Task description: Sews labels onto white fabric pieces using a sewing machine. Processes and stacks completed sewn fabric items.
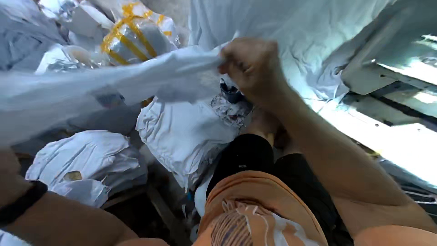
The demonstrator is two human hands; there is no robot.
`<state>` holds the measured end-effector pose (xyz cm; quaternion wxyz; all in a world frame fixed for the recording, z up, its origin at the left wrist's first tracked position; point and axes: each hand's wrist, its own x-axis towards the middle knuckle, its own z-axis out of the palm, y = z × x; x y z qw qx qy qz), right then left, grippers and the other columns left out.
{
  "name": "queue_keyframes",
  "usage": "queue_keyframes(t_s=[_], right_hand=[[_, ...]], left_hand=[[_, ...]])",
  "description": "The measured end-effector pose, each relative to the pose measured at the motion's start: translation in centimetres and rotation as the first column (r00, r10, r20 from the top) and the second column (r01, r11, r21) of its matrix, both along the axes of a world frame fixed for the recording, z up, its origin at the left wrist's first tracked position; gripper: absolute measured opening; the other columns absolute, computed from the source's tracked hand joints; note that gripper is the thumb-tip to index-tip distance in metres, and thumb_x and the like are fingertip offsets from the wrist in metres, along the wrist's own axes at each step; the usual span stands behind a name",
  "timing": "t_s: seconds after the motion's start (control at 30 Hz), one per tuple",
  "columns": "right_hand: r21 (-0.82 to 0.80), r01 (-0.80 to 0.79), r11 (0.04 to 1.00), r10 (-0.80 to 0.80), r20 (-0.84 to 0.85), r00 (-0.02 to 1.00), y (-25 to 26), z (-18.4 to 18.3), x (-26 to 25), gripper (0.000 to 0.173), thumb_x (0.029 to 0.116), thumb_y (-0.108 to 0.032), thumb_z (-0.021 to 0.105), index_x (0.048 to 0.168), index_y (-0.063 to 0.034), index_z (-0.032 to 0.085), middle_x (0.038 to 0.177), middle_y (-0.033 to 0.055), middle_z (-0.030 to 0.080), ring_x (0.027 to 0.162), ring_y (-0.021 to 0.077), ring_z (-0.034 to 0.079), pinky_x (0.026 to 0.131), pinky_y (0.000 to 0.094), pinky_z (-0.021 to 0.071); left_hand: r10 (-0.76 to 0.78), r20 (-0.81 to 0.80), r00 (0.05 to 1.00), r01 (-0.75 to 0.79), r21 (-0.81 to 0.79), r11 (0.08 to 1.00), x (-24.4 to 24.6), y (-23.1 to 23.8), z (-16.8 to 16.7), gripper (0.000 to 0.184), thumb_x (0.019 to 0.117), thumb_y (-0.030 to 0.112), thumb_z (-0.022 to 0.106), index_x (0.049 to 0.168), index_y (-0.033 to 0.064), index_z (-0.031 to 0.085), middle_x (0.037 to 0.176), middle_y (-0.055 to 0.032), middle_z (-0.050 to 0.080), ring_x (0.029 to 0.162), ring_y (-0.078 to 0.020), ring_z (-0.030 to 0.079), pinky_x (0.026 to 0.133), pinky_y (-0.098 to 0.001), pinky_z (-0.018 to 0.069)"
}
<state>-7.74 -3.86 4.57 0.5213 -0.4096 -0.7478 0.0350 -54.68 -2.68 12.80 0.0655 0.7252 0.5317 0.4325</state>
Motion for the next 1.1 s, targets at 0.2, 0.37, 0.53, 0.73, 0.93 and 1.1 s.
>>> queue_keyframes(t_s=[0.2,0.37,0.53,0.73,0.93,1.1], right_hand=[[-0.37,-0.117,0.921,0.138,0.031,0.99,0.1,-14.7,-4.7,0.012,0.0957,0.005,0.06,0.101,0.0115,0.069,0.102,0.0256,0.07,0.095,0.0381,0.071,0.086,0.0485,0.0585],[-0.904,-0.024,0.427,0.336,0.134,0.932,-5.2,-18.6,-2.2,0.024,0.1029,-0.008,0.057,0.118,0.0065,0.069,0.123,0.0254,0.065,0.118,0.041,0.063,0.103,0.0575,0.0477],[-0.802,0.111,0.586,-0.057,0.095,0.994,-11.0,-13.9,6.6,0.027,0.1002,-0.02,0.065,0.099,0.0052,0.073,0.092,0.0229,0.072,0.093,0.0401,0.07,0.085,0.0599,0.0525],[-0.244,0.778,0.579,-0.802,0.001,0.597,-16.0,-19.3,15.5,0.017,0.0874,-0.009,0.07,0.082,0.0069,0.069,0.072,0.0173,0.068,0.06,0.0268,0.066,0.057,0.0424,0.0542],[-0.459,0.796,0.395,-0.856,0.13,0.5,-12.5,-16.4,13.5,0.03,0.0885,-0.017,0.077,0.108,0.0053,0.074,0.095,0.0216,0.074,0.083,0.0396,0.073,0.069,0.0584,0.0568],[-0.205,0.818,0.538,-0.817,0.112,0.565,-8.9,-14.4,11.0,0.011,0.0771,-0.002,0.077,0.086,0.0024,0.073,0.078,0.0173,0.069,0.059,0.0334,0.067,0.048,0.0483,0.0519]], left_hand=[[-0.177,0.155,0.972,0.231,-0.771,0.594,-1.0,-4.2,-13.9,0.023,0.075,-0.002,0.058,0.069,0.0179,0.069,0.082,0.0132,0.07,0.083,0.002,0.064,0.078,-0.0214,0.0546],[-0.6,-0.199,0.775,-0.224,-0.974,0.035,9.5,-3.1,-21.3,0.033,0.0971,0.014,0.07,0.124,-0.004,0.069,0.122,-0.0227,0.069,0.111,-0.0334,0.067,0.102,-0.0512,0.0483],[-0.709,-0.077,0.701,0.425,-0.754,0.501,26.5,-0.5,-18.5,0.025,0.0959,0.01,0.067,0.111,-0.0096,0.069,0.107,-0.0241,0.071,0.09,-0.0312,0.072,0.081,-0.0454,0.0588],[-0.917,-0.09,0.388,0.881,-0.257,0.398,43.5,-0.4,-19.3,0.014,0.0923,0.011,0.07,0.094,-0.0022,0.074,0.092,-0.0147,0.072,0.088,-0.0254,0.071,0.081,-0.0419,0.0587],[-0.892,0.025,0.451,0.84,-0.348,0.415,52.6,2.0,-17.5,0.021,0.101,0.01,0.061,0.111,-0.007,0.068,0.104,-0.0215,0.069,0.09,-0.0288,0.069,0.081,-0.0421,0.0575],[-0.869,0.009,0.495,0.827,-0.31,0.469,54.4,8.7,-11.9,0.025,0.101,0.018,0.06,0.105,-0.0049,0.071,0.089,-0.0112,0.071,0.076,-0.0087,0.065,0.075,-0.0272,0.0548]])
